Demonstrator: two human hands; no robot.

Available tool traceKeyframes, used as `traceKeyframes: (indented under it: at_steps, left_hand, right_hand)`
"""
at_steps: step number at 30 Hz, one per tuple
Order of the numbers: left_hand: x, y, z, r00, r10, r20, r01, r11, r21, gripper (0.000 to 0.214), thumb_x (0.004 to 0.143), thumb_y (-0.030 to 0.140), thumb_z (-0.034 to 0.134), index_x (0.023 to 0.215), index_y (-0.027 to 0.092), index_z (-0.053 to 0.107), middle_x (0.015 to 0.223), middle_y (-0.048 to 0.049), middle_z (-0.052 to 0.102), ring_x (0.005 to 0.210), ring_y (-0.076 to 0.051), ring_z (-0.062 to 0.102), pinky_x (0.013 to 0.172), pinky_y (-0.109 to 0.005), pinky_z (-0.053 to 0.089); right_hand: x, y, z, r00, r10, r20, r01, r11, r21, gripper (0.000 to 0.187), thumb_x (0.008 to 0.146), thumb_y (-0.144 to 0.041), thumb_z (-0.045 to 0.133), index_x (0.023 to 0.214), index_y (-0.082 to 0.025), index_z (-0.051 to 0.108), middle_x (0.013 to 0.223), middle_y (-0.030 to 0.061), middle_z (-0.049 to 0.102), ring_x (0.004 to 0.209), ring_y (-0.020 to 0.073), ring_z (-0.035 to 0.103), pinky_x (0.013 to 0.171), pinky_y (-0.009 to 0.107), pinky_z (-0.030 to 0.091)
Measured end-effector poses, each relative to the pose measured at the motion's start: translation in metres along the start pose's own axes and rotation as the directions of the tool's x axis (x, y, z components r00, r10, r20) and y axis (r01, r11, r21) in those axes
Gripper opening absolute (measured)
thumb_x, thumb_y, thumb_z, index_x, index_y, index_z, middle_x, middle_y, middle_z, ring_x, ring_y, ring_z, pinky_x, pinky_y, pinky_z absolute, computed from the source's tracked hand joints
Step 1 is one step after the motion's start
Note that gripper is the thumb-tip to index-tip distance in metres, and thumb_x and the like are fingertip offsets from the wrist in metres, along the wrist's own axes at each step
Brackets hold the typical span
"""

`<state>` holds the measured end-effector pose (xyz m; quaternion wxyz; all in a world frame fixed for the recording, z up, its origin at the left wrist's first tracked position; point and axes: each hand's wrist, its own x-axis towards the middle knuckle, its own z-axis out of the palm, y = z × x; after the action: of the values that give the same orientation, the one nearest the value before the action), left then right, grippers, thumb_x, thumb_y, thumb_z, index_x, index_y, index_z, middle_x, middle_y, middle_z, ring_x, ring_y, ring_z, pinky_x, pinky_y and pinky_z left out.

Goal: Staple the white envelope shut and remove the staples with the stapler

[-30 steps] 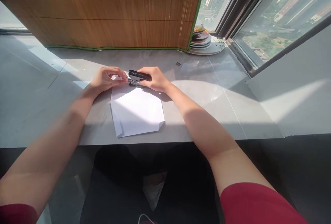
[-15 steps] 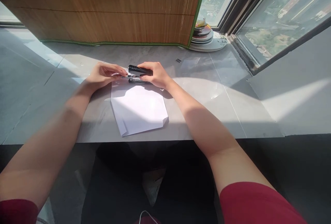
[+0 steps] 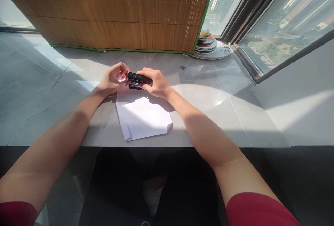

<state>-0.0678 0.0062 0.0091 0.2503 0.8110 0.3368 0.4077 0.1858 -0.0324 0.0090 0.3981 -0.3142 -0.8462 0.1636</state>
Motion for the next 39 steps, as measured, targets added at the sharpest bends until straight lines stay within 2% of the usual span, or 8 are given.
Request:
traceKeyframes:
  at_steps: [5, 9, 14, 18, 27, 32, 36, 39]
  left_hand:
    - [0.0, 0.0, -0.003, 1.0, 0.015, -0.014, -0.013, 0.994, 0.105, 0.023, 0.094, 0.042, 0.08, 0.1, 0.025, 0.065, 0.102, -0.0056, 0.073, 0.092, -0.02, 0.068, 0.083, -0.037, 0.056]
    - [0.002, -0.013, -0.006, 0.996, -0.062, -0.06, 0.077, 0.956, 0.282, 0.017, 0.1, 0.038, 0.071, 0.109, 0.024, 0.074, 0.113, -0.0074, 0.076, 0.106, -0.025, 0.067, 0.098, -0.043, 0.055]
    - [0.002, -0.034, -0.008, 0.974, -0.201, -0.101, 0.225, 0.855, 0.468, 0.019, 0.097, 0.035, 0.071, 0.108, 0.024, 0.082, 0.122, -0.0116, 0.073, 0.118, -0.033, 0.064, 0.113, -0.057, 0.048]
    - [0.002, -0.038, -0.01, 0.972, -0.235, -0.028, 0.221, 0.856, 0.467, 0.017, 0.095, 0.027, 0.067, 0.1, 0.022, 0.082, 0.116, -0.0112, 0.074, 0.114, -0.031, 0.066, 0.111, -0.052, 0.051]
    - [0.002, -0.045, -0.007, 0.976, -0.213, 0.034, 0.173, 0.869, 0.464, 0.017, 0.093, 0.019, 0.058, 0.092, 0.021, 0.074, 0.11, -0.0124, 0.073, 0.108, -0.029, 0.066, 0.109, -0.049, 0.053]
    - [0.002, -0.051, -0.009, 0.992, -0.122, -0.045, 0.129, 0.901, 0.415, 0.014, 0.092, 0.02, 0.054, 0.09, 0.023, 0.068, 0.099, -0.0111, 0.073, 0.094, -0.027, 0.066, 0.095, -0.044, 0.057]
    - [0.001, -0.054, -0.011, 0.985, -0.127, -0.118, 0.16, 0.924, 0.347, 0.009, 0.095, 0.029, 0.057, 0.089, 0.025, 0.063, 0.084, -0.006, 0.071, 0.078, -0.022, 0.063, 0.078, -0.036, 0.056]
    - [0.0, -0.052, -0.01, 0.974, -0.152, -0.17, 0.205, 0.91, 0.36, 0.008, 0.093, 0.031, 0.061, 0.088, 0.025, 0.063, 0.082, -0.006, 0.07, 0.076, -0.022, 0.062, 0.079, -0.035, 0.056]
  right_hand:
    - [0.001, 0.003, -0.003, 0.998, 0.024, -0.05, -0.025, 1.0, -0.004, 0.036, 0.095, -0.042, 0.067, 0.122, -0.019, 0.072, 0.105, 0.0088, 0.072, 0.093, 0.0266, 0.063, 0.086, 0.041, 0.051]
    - [-0.001, 0.024, -0.016, 0.983, 0.118, -0.141, -0.132, 0.987, -0.094, 0.034, 0.1, -0.043, 0.066, 0.126, -0.021, 0.071, 0.107, 0.0089, 0.074, 0.1, 0.0281, 0.063, 0.095, 0.045, 0.051]
    - [-0.006, 0.048, -0.037, 0.908, 0.241, -0.341, -0.351, 0.884, -0.308, 0.039, 0.108, -0.036, 0.052, 0.143, -0.022, 0.065, 0.126, 0.0137, 0.076, 0.118, 0.0326, 0.061, 0.111, 0.055, 0.046]
    - [-0.01, 0.054, -0.047, 0.847, 0.33, -0.417, -0.499, 0.765, -0.407, 0.046, 0.104, -0.031, 0.05, 0.148, -0.025, 0.065, 0.135, 0.0148, 0.073, 0.126, 0.0383, 0.062, 0.111, 0.061, 0.047]
    - [-0.016, 0.066, -0.051, 0.841, 0.442, -0.311, -0.537, 0.746, -0.393, 0.044, 0.097, -0.029, 0.055, 0.136, -0.021, 0.074, 0.134, 0.0162, 0.077, 0.127, 0.0392, 0.062, 0.111, 0.058, 0.046]
    - [-0.015, 0.058, -0.044, 0.912, 0.355, -0.204, -0.409, 0.828, -0.383, 0.035, 0.104, -0.037, 0.052, 0.124, -0.022, 0.076, 0.125, 0.0146, 0.079, 0.123, 0.0382, 0.061, 0.109, 0.056, 0.043]
    - [-0.012, 0.046, -0.039, 0.911, 0.357, -0.203, -0.411, 0.816, -0.406, 0.042, 0.111, -0.054, 0.045, 0.105, -0.023, 0.073, 0.109, 0.0133, 0.08, 0.116, 0.0354, 0.062, 0.105, 0.049, 0.043]
    - [-0.009, 0.038, -0.039, 0.891, 0.393, -0.228, -0.454, 0.783, -0.425, 0.051, 0.112, -0.062, 0.039, 0.09, -0.024, 0.067, 0.096, 0.0118, 0.077, 0.107, 0.0324, 0.064, 0.098, 0.042, 0.043]
